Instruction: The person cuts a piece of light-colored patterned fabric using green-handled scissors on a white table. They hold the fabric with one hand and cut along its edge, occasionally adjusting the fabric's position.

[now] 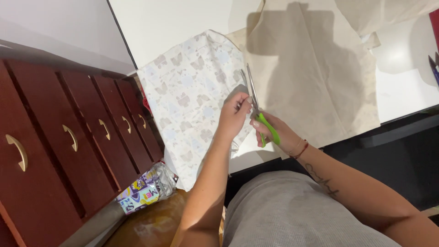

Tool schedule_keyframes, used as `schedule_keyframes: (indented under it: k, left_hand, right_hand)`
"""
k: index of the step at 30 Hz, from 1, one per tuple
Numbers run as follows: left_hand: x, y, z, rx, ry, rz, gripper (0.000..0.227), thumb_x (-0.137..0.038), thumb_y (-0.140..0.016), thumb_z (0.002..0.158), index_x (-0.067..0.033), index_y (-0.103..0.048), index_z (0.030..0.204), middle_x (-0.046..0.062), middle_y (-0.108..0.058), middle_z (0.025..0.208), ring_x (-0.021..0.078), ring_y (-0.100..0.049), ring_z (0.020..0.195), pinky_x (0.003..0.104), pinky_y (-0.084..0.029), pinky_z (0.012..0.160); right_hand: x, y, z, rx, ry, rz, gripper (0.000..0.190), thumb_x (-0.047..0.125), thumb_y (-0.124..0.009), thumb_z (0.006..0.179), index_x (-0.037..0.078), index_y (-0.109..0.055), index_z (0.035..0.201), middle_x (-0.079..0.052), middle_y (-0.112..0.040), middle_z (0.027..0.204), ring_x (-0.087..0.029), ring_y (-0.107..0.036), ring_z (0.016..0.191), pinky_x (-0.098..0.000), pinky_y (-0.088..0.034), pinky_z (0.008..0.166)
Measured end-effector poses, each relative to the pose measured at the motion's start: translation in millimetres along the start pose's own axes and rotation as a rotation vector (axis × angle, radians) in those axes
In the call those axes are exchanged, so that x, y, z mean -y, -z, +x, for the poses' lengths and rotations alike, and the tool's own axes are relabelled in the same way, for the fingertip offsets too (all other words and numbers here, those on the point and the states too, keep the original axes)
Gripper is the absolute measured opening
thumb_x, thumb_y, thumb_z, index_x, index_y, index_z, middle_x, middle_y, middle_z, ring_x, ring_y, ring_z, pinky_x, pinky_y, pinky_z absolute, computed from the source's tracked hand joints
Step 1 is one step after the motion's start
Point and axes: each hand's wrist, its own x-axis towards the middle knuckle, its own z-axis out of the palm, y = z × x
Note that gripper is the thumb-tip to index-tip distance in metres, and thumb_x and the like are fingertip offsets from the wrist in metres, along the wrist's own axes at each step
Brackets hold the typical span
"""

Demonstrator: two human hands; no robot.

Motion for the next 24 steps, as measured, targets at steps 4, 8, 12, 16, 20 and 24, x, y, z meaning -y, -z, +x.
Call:
schedule_keyframes:
  k: [4, 8, 12, 16, 20, 24]
  left_hand:
    - [-7.8, -0.5, -2.8, 0.008, -0.009, 0.033, 0.013, -0.022, -0.061, 0.100, -0.0107, -0.068, 0.098, 0.008, -0.066, 0.075, 0.0184, -0.065, 0.070, 0.030, -0.053, 0.064]
    - [-17.0, 2.0, -3.0, 0.027, -0.006, 0.048, 0.014, -0.023, -0.061, 0.101, -0.0135, -0.068, 0.093, 0.005, -0.063, 0.070, 0.0158, -0.061, 0.065, 0.028, -0.052, 0.060]
    - [-10.5, 6.1, -1.4, 0.028, -0.021, 0.080, 0.013, -0.022, -0.061, 0.100, -0.0138, -0.067, 0.090, 0.006, -0.061, 0.068, 0.0169, -0.059, 0.065, 0.030, -0.050, 0.061]
    - [-9.9, 8.2, -0.3, 0.025, -0.024, 0.086, 0.013, -0.021, -0.061, 0.100, -0.0141, -0.067, 0.090, 0.006, -0.060, 0.068, 0.0167, -0.058, 0.065, 0.030, -0.049, 0.061]
    - [-5.0, 10.8, 1.3, 0.023, -0.019, 0.100, 0.013, -0.022, -0.062, 0.099, -0.0143, -0.066, 0.089, 0.006, -0.060, 0.068, 0.0174, -0.057, 0.065, 0.031, -0.050, 0.061]
    - [-6.5, 14.3, -0.2, 0.036, -0.008, 0.119, 0.013, -0.022, -0.061, 0.100, -0.0146, -0.066, 0.091, 0.007, -0.062, 0.070, 0.0179, -0.058, 0.066, 0.032, -0.050, 0.063]
  right_hand:
    - [3.2, -4.6, 5.0, -0.032, -0.010, 0.021, 0.074, 0.060, -0.060, 0.092, -0.007, -0.057, 0.124, -0.018, -0.064, 0.070, -0.029, -0.070, 0.062, -0.0398, -0.060, 0.060]
    - [-0.7, -10.7, 7.5, -0.090, -0.022, 0.064, 0.067, 0.054, -0.059, 0.096, -0.007, -0.056, 0.126, -0.015, -0.063, 0.066, -0.027, -0.070, 0.058, -0.0374, -0.061, 0.057]
    - [-2.9, -18.5, 5.5, -0.154, 0.007, 0.106, 0.045, 0.039, -0.060, 0.100, -0.004, -0.060, 0.110, -0.014, -0.061, 0.059, -0.025, -0.068, 0.050, -0.0350, -0.060, 0.049]
    - [-6.6, -25.1, 5.9, -0.202, 0.022, 0.142, 0.041, 0.036, -0.062, 0.100, -0.004, -0.061, 0.107, -0.012, -0.060, 0.056, -0.023, -0.066, 0.046, -0.0321, -0.059, 0.043]
    - [-8.4, -27.4, 6.6, -0.217, 0.054, 0.152, 0.036, 0.031, -0.064, 0.100, -0.005, -0.063, 0.106, -0.011, -0.059, 0.052, -0.022, -0.064, 0.041, -0.0303, -0.056, 0.038]
    - [-11.2, -31.7, 7.4, -0.242, 0.065, 0.157, 0.032, 0.028, -0.065, 0.099, -0.003, -0.064, 0.101, -0.011, -0.058, 0.047, -0.019, -0.061, 0.037, -0.0278, -0.052, 0.035]
